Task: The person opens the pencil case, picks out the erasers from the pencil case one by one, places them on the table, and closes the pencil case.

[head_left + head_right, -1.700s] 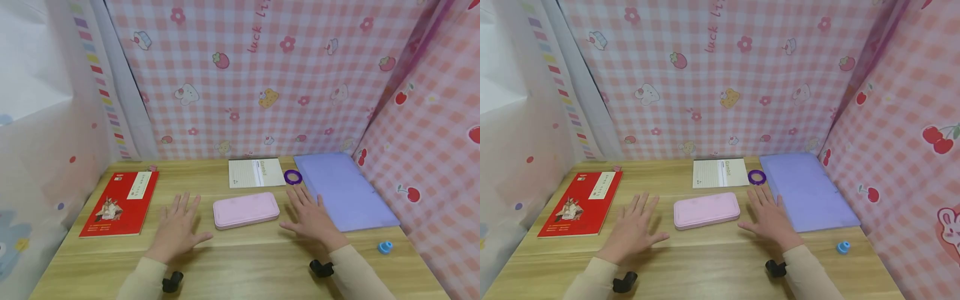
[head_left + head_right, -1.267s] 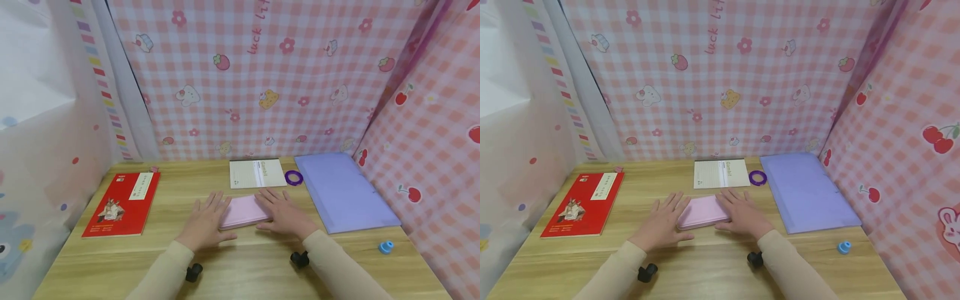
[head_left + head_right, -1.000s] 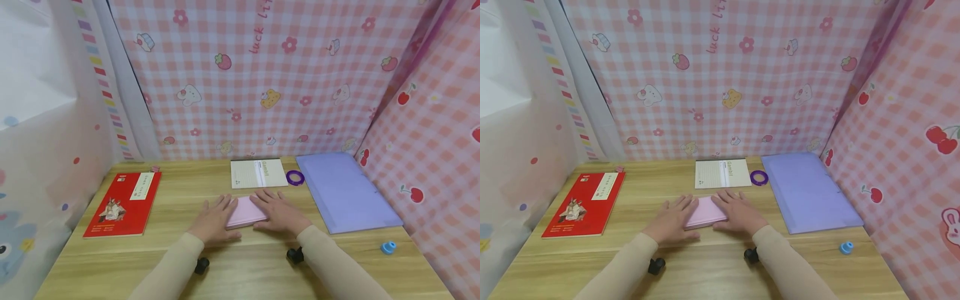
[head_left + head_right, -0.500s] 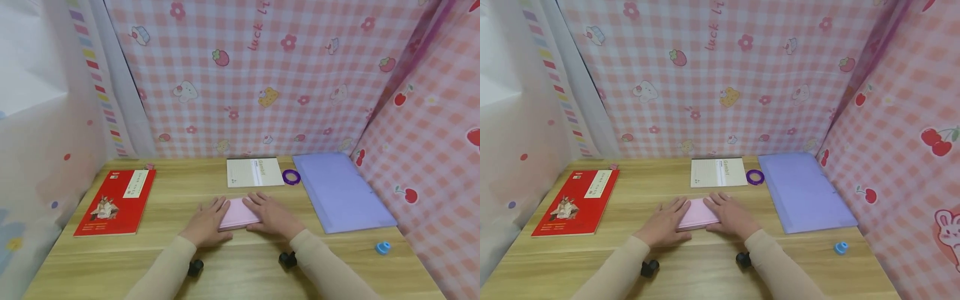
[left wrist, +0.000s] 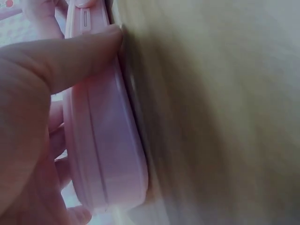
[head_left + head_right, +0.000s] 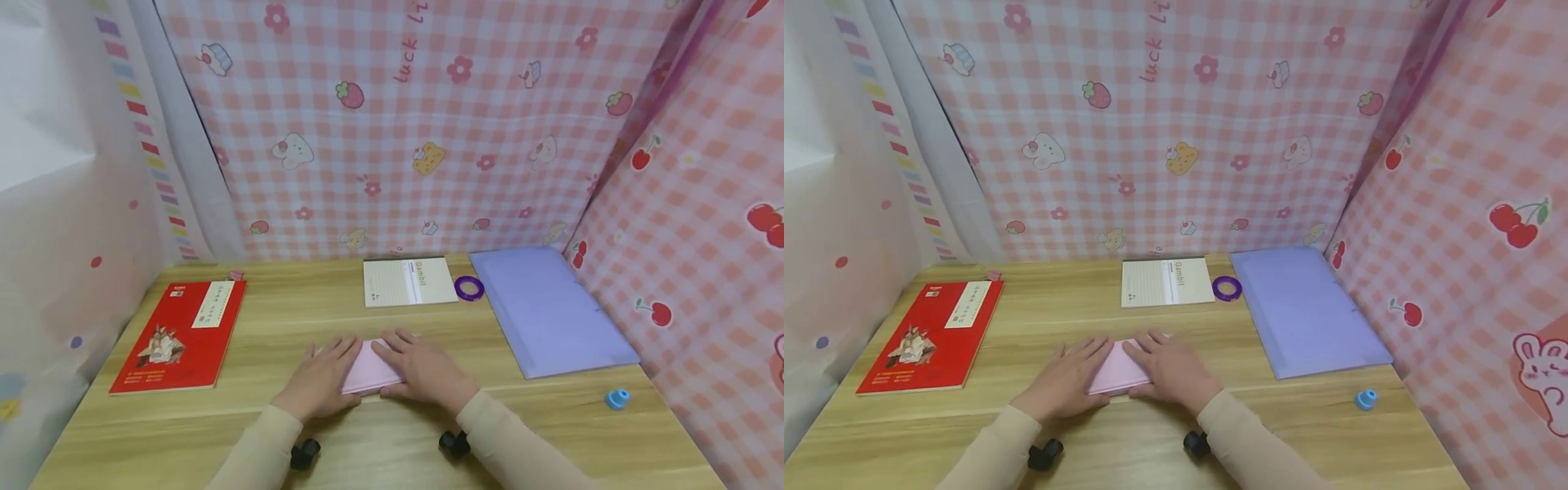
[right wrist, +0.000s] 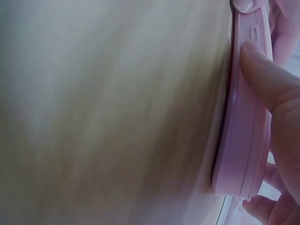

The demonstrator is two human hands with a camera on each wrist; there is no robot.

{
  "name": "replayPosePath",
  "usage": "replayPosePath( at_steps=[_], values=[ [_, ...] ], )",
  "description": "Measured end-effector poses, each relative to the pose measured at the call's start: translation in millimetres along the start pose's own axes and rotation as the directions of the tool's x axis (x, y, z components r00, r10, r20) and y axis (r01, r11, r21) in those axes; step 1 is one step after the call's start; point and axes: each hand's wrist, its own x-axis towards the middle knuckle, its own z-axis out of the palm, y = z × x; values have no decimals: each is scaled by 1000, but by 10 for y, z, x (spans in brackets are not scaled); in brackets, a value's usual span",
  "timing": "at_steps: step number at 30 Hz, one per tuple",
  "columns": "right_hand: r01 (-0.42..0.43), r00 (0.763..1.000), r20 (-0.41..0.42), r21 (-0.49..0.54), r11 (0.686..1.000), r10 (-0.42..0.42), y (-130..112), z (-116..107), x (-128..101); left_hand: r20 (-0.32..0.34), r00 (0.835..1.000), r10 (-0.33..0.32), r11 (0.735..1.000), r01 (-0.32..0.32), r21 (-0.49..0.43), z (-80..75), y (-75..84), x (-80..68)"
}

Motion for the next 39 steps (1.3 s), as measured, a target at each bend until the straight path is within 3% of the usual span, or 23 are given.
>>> replayPosePath(
  at_steps=[6, 13, 17, 25, 33, 39],
  values=[
    [55, 998, -31, -7, 998, -55, -129, 27, -7, 0, 999, 51, 999, -51, 17, 27, -27, -114],
    [59, 998, -37, 4, 998, -59, -215, 27, -5, 22, 998, 63, 998, -64, 9, -14, -48, -192],
    [50, 998, -30, 0, 999, -50, -237, 25, -11, 26, 997, 69, 998, -69, -5, -20, -51, -201],
    [62, 997, -41, -25, 998, -63, -246, 51, -22, 19, 997, 81, 994, -82, 75, 58, -68, -200],
    [85, 996, -33, -62, 994, -87, -234, 61, -19, 21, 995, 95, 992, -96, 79, 54, -65, -211],
    [112, 992, -50, -87, 990, -116, -235, -25, 31, -19, 995, 102, 993, -100, 70, 22, -91, -216]
  ],
)
